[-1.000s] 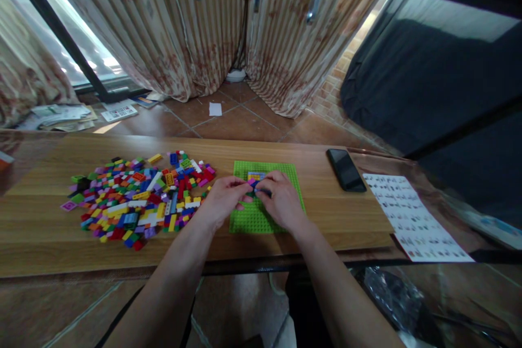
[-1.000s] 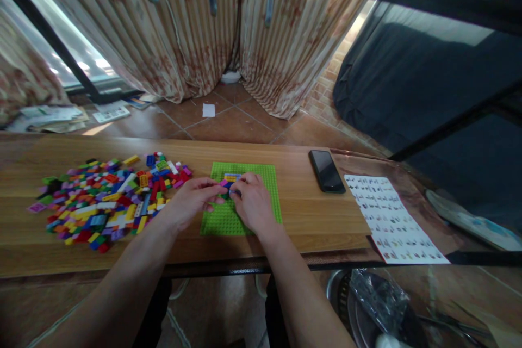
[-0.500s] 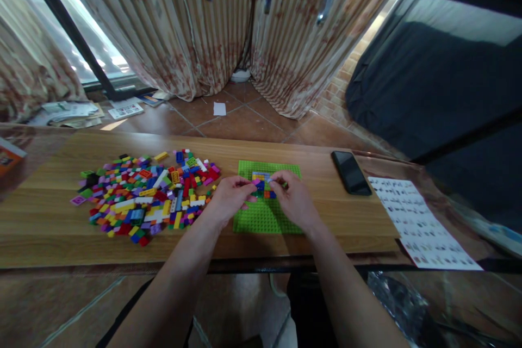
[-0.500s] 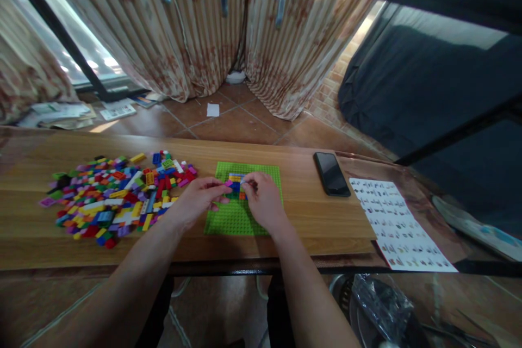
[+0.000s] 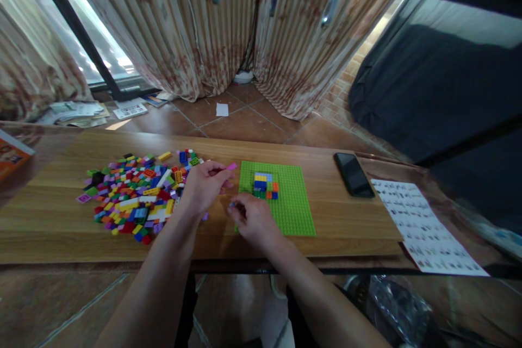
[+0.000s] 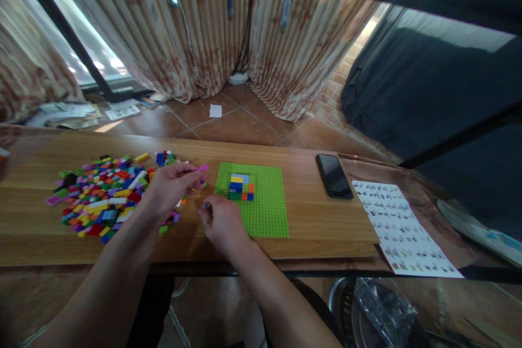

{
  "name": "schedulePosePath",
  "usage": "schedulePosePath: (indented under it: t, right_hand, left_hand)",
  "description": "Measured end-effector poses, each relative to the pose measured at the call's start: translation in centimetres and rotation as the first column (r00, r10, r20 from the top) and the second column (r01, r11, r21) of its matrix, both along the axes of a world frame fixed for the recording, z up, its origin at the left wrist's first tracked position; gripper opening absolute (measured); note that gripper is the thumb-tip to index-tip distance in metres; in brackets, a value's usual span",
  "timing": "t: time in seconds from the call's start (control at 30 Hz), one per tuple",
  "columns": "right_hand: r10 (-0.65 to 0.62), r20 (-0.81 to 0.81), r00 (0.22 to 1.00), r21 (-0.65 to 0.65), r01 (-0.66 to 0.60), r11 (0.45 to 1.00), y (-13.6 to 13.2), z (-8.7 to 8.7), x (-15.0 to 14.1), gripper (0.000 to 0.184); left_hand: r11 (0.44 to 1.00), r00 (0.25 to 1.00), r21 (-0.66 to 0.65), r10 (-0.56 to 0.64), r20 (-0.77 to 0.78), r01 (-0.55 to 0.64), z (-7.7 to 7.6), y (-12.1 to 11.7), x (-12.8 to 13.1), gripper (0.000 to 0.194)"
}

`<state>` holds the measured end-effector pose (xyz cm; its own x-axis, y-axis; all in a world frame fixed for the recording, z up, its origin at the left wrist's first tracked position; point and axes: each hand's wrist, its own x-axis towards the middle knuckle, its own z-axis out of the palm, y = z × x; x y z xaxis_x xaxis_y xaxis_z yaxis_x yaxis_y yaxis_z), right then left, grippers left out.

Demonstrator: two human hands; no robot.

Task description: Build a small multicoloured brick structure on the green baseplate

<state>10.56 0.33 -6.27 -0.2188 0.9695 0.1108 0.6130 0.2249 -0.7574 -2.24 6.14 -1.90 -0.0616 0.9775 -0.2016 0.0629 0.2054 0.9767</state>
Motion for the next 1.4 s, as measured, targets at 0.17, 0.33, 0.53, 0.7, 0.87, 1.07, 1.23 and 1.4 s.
schedulePosePath:
  t: [0.17,0.33,0.53,0.7,0.87,1.07,1.23,1.4]
  right_hand:
    - [-0.064,-0.024,0.998,0.051,0.065,0.997,0.6,0.1,-0.3,0.016]
    - [-0.208,-0.063,0.976,0.040,0.211,0.977,1.1,0.6,2.3,0.017]
    - [-0.346,-0.290,0.892,-0.096,0.333,0.938,2.0,0.8,5.6,0.029]
    - [-0.312,-0.341,0.887,-0.172,0.267,0.948,2.0,0.5,7.1,0.024]
    - [-0.259,-0.339,0.905,-0.148,0.221,0.964,1.8,0.0,8.8,0.014]
    - [-0.243,-0.165,0.956,-0.095,0.230,0.968,1.7,0.0,9.7,0.012]
    - [-0.230,-0.053,0.972,-0.042,0.228,0.973,1.9,-0.3,9.7,0.014]
    - [-0.249,-0.034,0.968,-0.044,0.248,0.968,1.9,-0.4,9.7,0.011]
  left_hand:
    - [0.990,0.990,0.071,-0.118,-0.080,0.124,-0.5,0.0,-0.1,0.023]
    - [0.941,0.933,0.166,-0.247,-0.260,0.295,-1.5,0.0,-0.3,0.013]
    - [0.875,0.822,0.194,-0.311,-0.476,0.443,-1.6,-0.9,1.7,0.012]
    - [0.860,0.758,0.200,-0.276,-0.592,0.469,-2.1,-1.7,3.8,0.015]
    - [0.833,0.723,0.245,-0.241,-0.647,0.497,-3.0,-2.1,5.3,0.015]
    - [0.840,0.663,0.216,-0.208,-0.719,0.498,-3.8,-2.7,6.5,0.015]
    - [0.876,0.684,0.166,-0.222,-0.695,0.453,-3.8,-2.5,6.3,0.015]
    - [0.905,0.696,0.117,-0.227,-0.681,0.409,-3.7,-2.1,5.7,0.018]
